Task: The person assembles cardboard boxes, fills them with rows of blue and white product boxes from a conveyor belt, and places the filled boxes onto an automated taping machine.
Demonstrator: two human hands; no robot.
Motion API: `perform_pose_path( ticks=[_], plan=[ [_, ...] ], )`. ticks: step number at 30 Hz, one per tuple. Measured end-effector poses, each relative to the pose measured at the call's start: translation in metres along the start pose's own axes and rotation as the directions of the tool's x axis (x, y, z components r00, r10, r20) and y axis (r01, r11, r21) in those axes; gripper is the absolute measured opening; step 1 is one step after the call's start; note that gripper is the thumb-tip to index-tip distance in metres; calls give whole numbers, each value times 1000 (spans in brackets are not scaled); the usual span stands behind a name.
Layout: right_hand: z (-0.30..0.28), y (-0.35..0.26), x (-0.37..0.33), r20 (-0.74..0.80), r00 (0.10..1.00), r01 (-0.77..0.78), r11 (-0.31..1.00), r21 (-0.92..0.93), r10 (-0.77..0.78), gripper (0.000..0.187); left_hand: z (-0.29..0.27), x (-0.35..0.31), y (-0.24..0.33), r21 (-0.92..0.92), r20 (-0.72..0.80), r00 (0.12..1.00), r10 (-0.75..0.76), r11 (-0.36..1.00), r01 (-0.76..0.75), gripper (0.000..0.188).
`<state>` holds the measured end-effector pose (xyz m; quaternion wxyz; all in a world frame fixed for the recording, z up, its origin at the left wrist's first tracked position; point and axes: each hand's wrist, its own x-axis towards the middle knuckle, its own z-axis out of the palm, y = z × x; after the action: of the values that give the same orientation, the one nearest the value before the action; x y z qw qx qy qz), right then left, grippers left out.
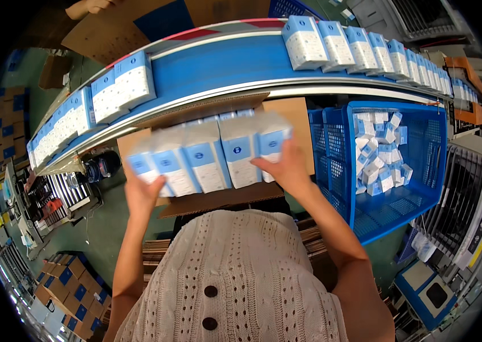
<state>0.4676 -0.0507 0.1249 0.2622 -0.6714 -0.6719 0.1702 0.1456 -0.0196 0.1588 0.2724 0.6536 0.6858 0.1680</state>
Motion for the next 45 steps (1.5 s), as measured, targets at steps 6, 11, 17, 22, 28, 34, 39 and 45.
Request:
perform_pose_path(
  ticks=[6, 11, 17, 22, 28, 34, 39, 45],
  plan=[
    [71, 49, -17, 684, 701, 374, 921, -113, -201, 8, 60, 30, -57, 516, 406, 894, 190, 760, -396, 41],
    [150, 84, -32, 799, 567, 199, 975, 104, -201, 18, 118, 66, -56, 402, 850, 519, -90, 748, -528, 56],
    [10, 66, 55, 429, 892, -38, 922, 384, -142, 14, 79, 74, -14, 195, 719, 656, 228, 840, -506, 42],
    [-143, 185, 160, -573, 815, -229, 860, -456, -86, 24, 50, 115, 91, -639, 439, 847, 299, 767, 61, 28],
    [-84, 211, 228, -147, 941, -311, 950, -14, 306, 56, 70, 202, 116, -359, 171, 983, 65, 933, 0, 46],
    [-45, 98, 192, 147, 952, -295, 933, 207, 269, 72, 65, 202, 91, -5, 74, 995, 70, 998, -70, 83],
    [-48, 55, 194, 103, 968, -250, 930, 270, 231, 67, 49, 189, 68, -33, -27, 998, 60, 998, -61, 83],
    [-84, 7, 148, -61, 980, -157, 926, 343, 188, 48, -30, 100, 113, -142, -134, 987, 87, 984, -106, 74]
  ],
)
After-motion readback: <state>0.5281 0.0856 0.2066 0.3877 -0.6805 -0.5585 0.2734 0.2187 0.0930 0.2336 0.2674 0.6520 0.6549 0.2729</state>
